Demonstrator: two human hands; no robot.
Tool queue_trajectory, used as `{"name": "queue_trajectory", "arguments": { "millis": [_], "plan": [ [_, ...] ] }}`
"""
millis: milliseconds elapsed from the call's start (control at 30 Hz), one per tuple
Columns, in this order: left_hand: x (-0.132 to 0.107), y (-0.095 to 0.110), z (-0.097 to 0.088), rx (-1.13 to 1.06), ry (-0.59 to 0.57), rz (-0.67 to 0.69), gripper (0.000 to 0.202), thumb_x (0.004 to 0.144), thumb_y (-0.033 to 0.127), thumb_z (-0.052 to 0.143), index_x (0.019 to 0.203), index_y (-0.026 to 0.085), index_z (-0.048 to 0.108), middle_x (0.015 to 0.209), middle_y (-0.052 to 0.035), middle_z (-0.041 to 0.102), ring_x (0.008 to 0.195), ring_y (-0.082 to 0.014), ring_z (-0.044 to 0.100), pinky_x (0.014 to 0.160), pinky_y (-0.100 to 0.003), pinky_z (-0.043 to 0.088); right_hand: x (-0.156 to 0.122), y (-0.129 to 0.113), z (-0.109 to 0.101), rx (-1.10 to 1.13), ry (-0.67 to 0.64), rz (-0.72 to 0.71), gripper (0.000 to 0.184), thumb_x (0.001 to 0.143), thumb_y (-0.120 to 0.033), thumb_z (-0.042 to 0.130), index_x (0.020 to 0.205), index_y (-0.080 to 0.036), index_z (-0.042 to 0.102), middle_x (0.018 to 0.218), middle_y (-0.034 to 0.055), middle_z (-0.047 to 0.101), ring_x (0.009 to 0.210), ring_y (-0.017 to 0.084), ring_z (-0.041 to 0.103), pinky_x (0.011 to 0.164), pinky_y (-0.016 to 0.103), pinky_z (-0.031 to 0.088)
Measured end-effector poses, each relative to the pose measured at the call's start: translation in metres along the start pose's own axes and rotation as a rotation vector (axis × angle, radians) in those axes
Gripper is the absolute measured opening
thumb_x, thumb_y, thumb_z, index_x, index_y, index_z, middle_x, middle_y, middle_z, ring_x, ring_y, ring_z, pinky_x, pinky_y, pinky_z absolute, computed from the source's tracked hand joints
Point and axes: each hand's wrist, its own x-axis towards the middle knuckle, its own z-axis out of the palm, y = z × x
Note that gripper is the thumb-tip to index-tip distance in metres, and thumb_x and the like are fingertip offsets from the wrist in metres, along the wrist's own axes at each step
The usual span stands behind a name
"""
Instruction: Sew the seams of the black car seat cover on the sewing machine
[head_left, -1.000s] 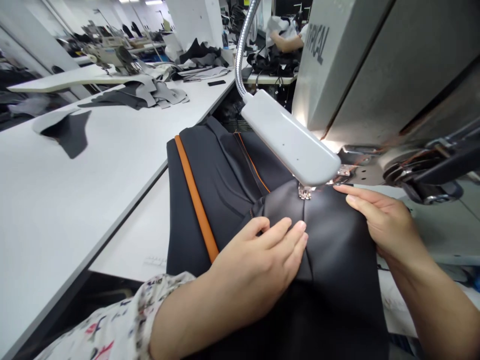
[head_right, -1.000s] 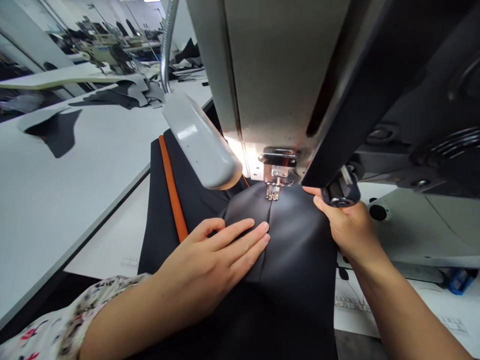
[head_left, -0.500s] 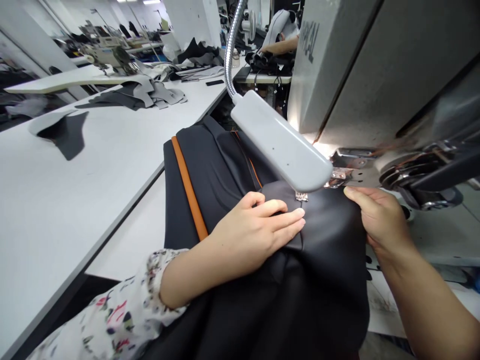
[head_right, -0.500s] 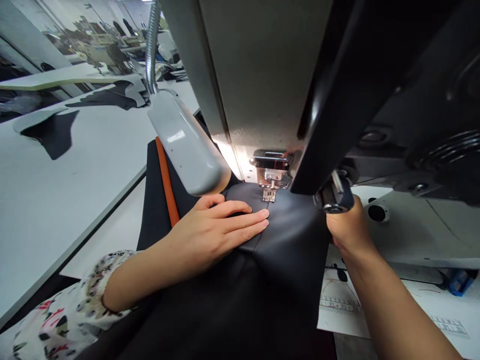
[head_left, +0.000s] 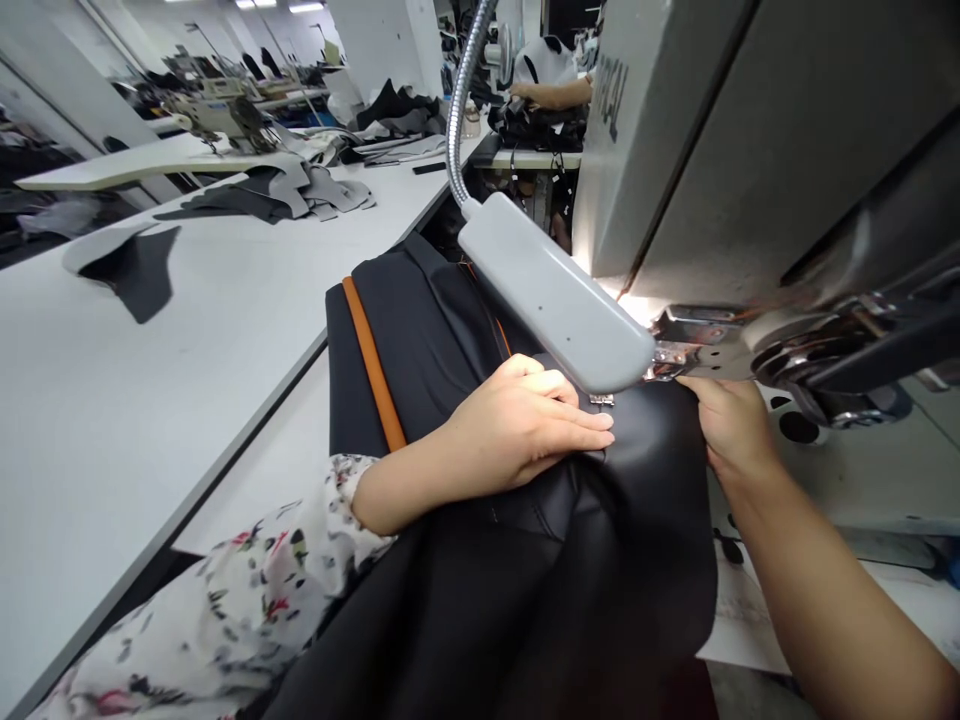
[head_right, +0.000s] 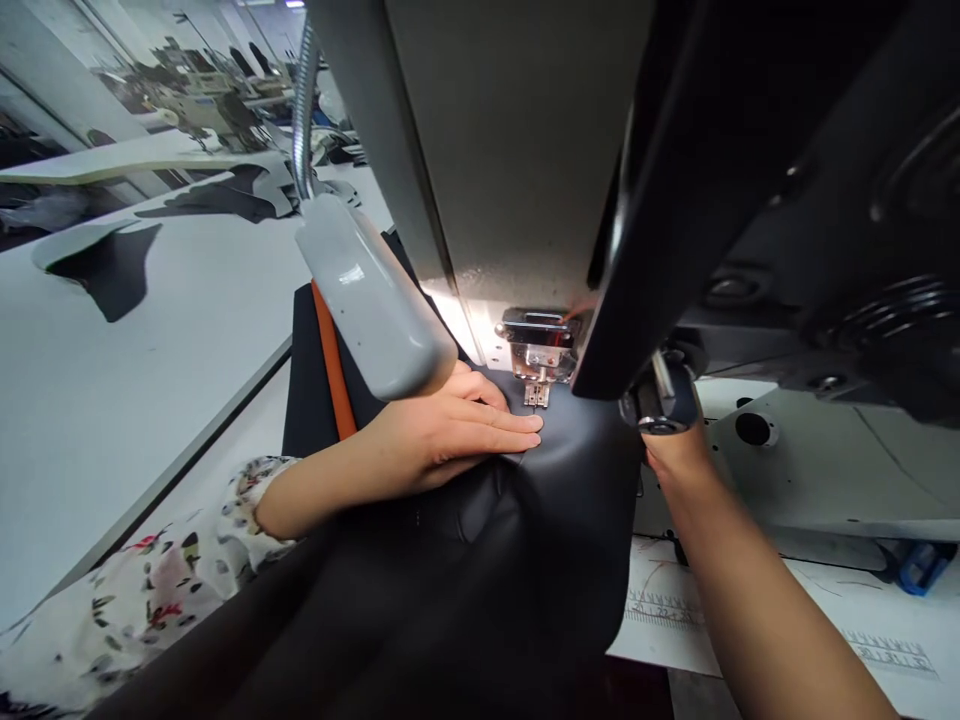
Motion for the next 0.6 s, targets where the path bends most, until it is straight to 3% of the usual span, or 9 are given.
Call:
{"name": "queue_trajectory", "arguments": {
  "millis": [367, 600],
  "plan": [
    [0.004, -0.001, 0.006, -0.018, 0.027, 0.011, 0.033, 0.109, 0.021, 0.042, 0.121, 0.017, 0.073, 0.128, -0.0049, 0.075, 0.107, -0.0159, 0.067, 0.100, -0.036, 0.046, 0.007, 0.009, 0.009, -0.008, 0.044, -0.022, 0.028, 0.078, -0.047, 0.066, 0.094, -0.025, 0.072, 0.091, 0.0031, 0.076, 0.105, 0.029, 0.070, 0.092, 0.045, 0.056],
    [-0.002, -0.004, 0.005, -0.062, 0.018, 0.004, 0.036, 0.110, 0.024, 0.040, 0.126, 0.018, 0.072, 0.133, -0.0059, 0.073, 0.113, -0.0169, 0.065, 0.099, -0.036, 0.047, -0.002, 0.011, 0.008, -0.103, -0.065, 0.002, 0.030, 0.082, -0.048, 0.065, 0.100, -0.025, 0.073, 0.093, 0.0045, 0.076, 0.101, 0.028, 0.069, 0.087, 0.045, 0.058]
  ]
}}
